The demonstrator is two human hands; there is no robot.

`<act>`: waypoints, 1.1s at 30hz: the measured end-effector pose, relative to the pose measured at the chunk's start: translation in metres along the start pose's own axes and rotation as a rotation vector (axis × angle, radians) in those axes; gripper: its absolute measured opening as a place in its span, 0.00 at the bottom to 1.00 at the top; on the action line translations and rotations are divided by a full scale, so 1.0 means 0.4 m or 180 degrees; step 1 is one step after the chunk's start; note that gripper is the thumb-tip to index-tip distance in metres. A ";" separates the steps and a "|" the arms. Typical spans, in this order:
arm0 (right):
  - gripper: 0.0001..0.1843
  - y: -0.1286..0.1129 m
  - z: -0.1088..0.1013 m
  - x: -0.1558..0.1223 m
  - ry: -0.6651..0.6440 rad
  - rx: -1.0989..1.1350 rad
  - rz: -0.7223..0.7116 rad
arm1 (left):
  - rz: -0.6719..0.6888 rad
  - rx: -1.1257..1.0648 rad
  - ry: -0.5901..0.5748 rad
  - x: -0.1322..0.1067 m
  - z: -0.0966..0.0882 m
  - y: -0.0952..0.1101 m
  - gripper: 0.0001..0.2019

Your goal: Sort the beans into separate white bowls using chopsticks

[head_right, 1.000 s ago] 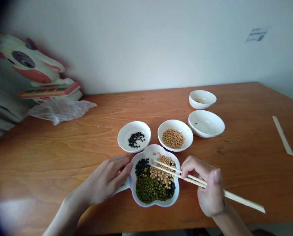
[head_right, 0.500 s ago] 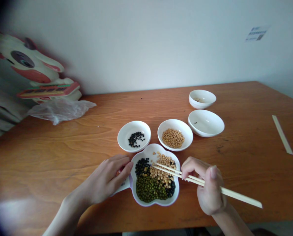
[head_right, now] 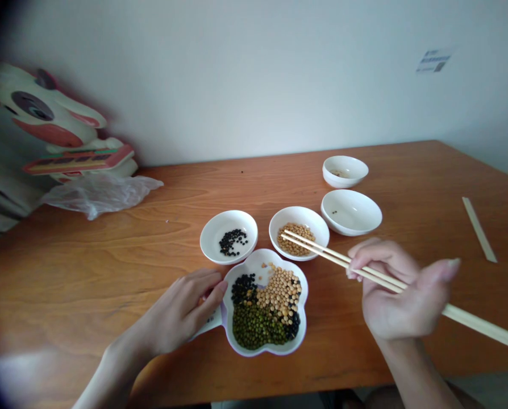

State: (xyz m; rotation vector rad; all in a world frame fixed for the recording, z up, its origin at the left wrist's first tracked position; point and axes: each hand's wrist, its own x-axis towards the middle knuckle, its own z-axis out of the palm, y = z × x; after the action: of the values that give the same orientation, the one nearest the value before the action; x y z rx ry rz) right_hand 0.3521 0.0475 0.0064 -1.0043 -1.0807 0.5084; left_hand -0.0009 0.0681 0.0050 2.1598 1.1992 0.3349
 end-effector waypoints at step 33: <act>0.46 0.016 0.039 -0.084 -0.1339 -0.0295 0.0325 | -0.0031 -0.0022 0.0049 0.007 -0.002 0.021 0.24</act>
State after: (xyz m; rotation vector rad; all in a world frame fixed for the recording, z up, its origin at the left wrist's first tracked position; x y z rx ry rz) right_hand 0.3246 0.0313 -0.0138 -1.0636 -1.4411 0.7819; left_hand 0.0058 0.0675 0.0110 2.1484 1.2149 0.3515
